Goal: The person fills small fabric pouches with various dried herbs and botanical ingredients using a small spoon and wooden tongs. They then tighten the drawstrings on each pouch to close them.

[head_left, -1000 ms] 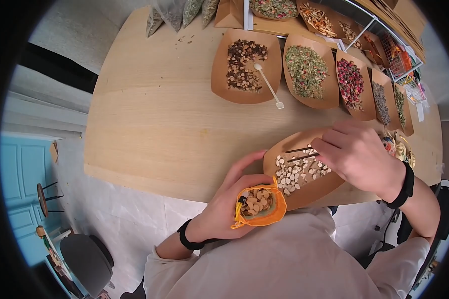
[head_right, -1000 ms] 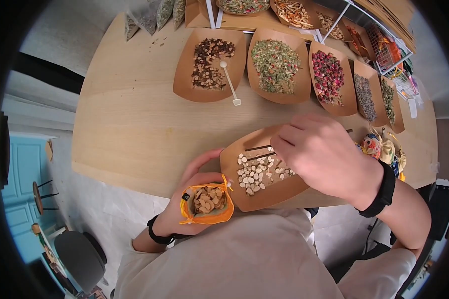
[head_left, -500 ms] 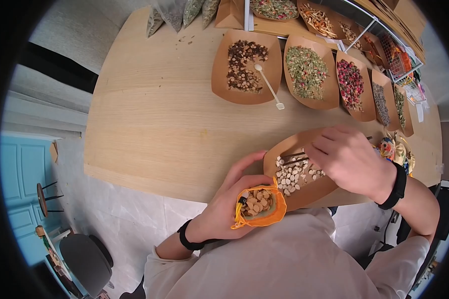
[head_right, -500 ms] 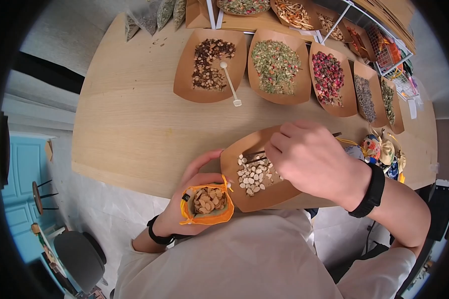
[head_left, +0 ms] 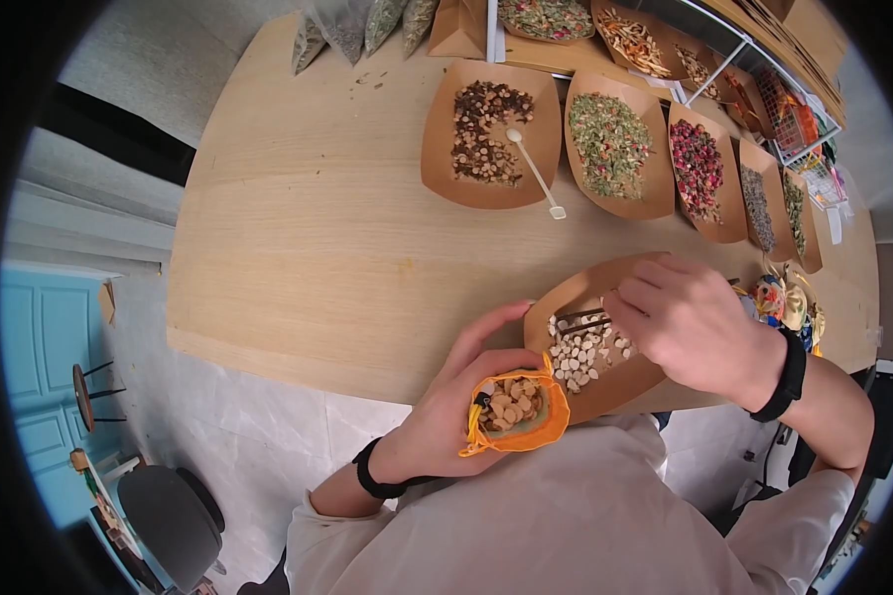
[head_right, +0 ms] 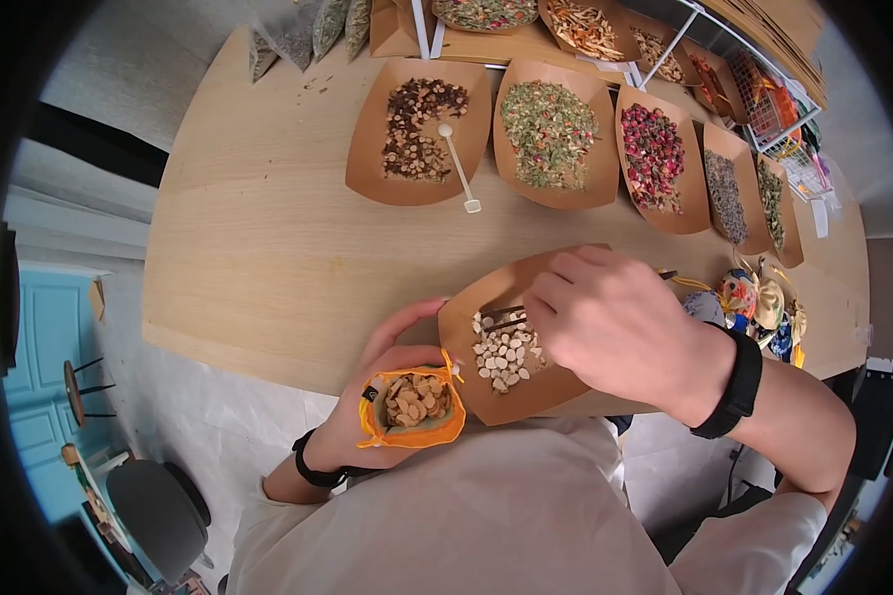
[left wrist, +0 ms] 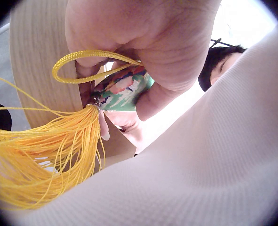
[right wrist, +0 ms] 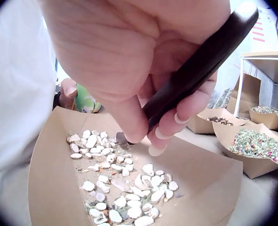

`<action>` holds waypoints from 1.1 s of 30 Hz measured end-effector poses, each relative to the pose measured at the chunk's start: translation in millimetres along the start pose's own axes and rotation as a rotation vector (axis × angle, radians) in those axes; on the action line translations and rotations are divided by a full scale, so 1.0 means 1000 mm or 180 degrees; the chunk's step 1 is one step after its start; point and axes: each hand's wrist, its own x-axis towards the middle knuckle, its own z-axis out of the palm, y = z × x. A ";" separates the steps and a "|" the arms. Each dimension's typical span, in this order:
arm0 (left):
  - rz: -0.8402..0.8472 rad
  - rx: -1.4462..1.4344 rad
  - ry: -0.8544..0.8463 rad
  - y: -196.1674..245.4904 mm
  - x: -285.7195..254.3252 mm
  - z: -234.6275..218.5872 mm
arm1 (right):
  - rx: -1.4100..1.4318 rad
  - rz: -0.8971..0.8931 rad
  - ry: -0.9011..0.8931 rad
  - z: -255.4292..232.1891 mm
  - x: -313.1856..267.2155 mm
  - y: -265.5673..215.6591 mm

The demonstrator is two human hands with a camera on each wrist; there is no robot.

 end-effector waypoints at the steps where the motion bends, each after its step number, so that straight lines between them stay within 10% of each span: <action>1: -0.0023 -0.0016 -0.0006 0.000 0.000 0.000 | 0.0001 -0.0004 -0.0001 -0.003 -0.001 0.001; 12: 0.0029 0.0029 -0.0010 -0.002 0.000 0.001 | 0.1476 0.0016 0.0360 -0.062 0.002 -0.013; 33: -0.0025 0.0022 -0.0035 -0.002 -0.001 0.000 | -0.0465 0.0012 -0.0287 -0.015 -0.017 0.006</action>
